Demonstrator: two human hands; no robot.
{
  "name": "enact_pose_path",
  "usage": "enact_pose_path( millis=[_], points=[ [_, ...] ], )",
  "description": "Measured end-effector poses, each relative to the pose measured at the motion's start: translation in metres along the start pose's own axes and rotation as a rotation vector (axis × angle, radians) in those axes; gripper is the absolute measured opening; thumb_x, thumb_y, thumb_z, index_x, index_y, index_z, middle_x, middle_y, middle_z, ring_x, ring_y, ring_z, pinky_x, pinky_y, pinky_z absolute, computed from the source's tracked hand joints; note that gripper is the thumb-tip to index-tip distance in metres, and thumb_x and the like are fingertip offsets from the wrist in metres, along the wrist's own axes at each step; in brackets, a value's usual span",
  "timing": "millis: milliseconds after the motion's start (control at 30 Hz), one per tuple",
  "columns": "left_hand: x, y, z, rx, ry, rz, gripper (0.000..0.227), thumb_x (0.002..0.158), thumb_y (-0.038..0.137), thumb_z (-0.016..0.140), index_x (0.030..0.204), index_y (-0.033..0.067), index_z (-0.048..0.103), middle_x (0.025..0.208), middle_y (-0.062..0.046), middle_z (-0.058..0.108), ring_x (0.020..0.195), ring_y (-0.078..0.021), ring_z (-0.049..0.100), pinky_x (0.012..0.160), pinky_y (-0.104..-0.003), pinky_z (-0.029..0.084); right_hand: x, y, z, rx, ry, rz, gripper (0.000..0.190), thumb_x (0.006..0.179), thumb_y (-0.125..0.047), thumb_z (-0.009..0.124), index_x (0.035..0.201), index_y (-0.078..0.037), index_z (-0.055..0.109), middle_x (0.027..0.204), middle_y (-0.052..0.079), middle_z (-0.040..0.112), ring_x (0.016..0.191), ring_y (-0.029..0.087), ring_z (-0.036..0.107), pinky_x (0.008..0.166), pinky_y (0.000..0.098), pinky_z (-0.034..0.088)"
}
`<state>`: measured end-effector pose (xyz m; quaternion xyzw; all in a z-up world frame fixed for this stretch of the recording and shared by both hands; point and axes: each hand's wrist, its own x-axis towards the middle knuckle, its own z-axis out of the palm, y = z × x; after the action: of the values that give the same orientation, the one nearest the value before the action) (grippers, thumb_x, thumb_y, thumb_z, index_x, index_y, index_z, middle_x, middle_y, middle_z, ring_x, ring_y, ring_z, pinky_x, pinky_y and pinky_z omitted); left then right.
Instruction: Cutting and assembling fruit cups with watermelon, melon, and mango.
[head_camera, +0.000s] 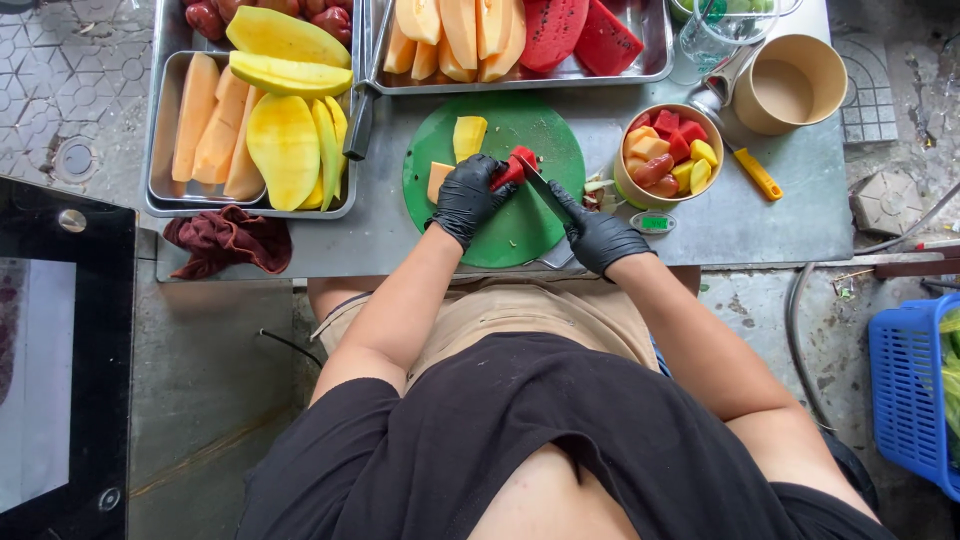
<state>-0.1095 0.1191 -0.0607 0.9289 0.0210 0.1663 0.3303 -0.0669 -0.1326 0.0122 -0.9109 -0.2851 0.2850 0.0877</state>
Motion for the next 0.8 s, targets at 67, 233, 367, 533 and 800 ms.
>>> enact_pose_path(
  millis=[67, 233, 367, 533, 800],
  points=[
    [0.000, 0.002, -0.010, 0.032, -0.064, -0.091, 0.036, 0.080, 0.033, 0.084, 0.106, 0.0111, 0.073, 0.102, -0.012, 0.070, 0.092, -0.0336, 0.069, 0.080, -0.045, 0.055, -0.007, -0.005, -0.010, 0.062, -0.021, 0.035, 0.075, 0.102, -0.024, 0.048, 0.163, -0.049, 0.011, 0.090, 0.027, 0.069, 0.076, 0.042, 0.069, 0.075, 0.0536, 0.054],
    [0.010, 0.013, -0.028, 0.142, -0.142, -0.040, 0.032, 0.084, 0.033, 0.083, 0.106, 0.0123, 0.073, 0.103, -0.012, 0.070, 0.094, -0.0320, 0.069, 0.083, -0.044, 0.056, -0.032, -0.005, -0.010, 0.873, -0.162, 0.275, 0.067, 0.104, -0.022, 0.051, 0.160, -0.054, 0.030, 0.074, 0.007, 0.058, 0.055, 0.016, 0.050, 0.053, 0.0359, 0.050],
    [0.053, 0.036, -0.033, 0.082, -0.040, 0.234, 0.039, 0.073, 0.024, 0.081, 0.109, 0.0116, 0.073, 0.104, -0.014, 0.070, 0.098, -0.0351, 0.065, 0.085, -0.046, 0.054, -0.058, 0.004, -0.001, 1.136, -0.009, 0.210, 0.067, 0.104, -0.014, 0.050, 0.159, -0.048, 0.032, 0.072, 0.003, 0.055, 0.050, 0.011, 0.047, 0.046, 0.0274, 0.045],
    [0.101, 0.025, 0.016, 0.143, -0.407, 0.388, 0.039, 0.077, 0.010, 0.073, 0.115, 0.0181, 0.075, 0.105, -0.012, 0.072, 0.101, -0.0357, 0.066, 0.085, -0.045, 0.054, -0.097, 0.020, 0.012, 1.218, 0.147, 0.157, 0.069, 0.103, -0.013, 0.051, 0.160, -0.043, 0.028, 0.071, 0.003, 0.056, 0.049, 0.010, 0.049, 0.045, 0.0264, 0.046],
    [0.152, 0.043, 0.016, -0.058, -0.434, 0.300, 0.034, 0.081, 0.018, 0.082, 0.114, 0.0104, 0.072, 0.102, -0.013, 0.074, 0.093, -0.0303, 0.072, 0.084, -0.040, 0.058, -0.138, 0.056, 0.043, 1.297, 0.333, -0.016, 0.071, 0.104, -0.010, 0.050, 0.166, -0.028, 0.022, 0.077, 0.002, 0.058, 0.054, 0.009, 0.052, 0.053, 0.0251, 0.051]
  ],
)
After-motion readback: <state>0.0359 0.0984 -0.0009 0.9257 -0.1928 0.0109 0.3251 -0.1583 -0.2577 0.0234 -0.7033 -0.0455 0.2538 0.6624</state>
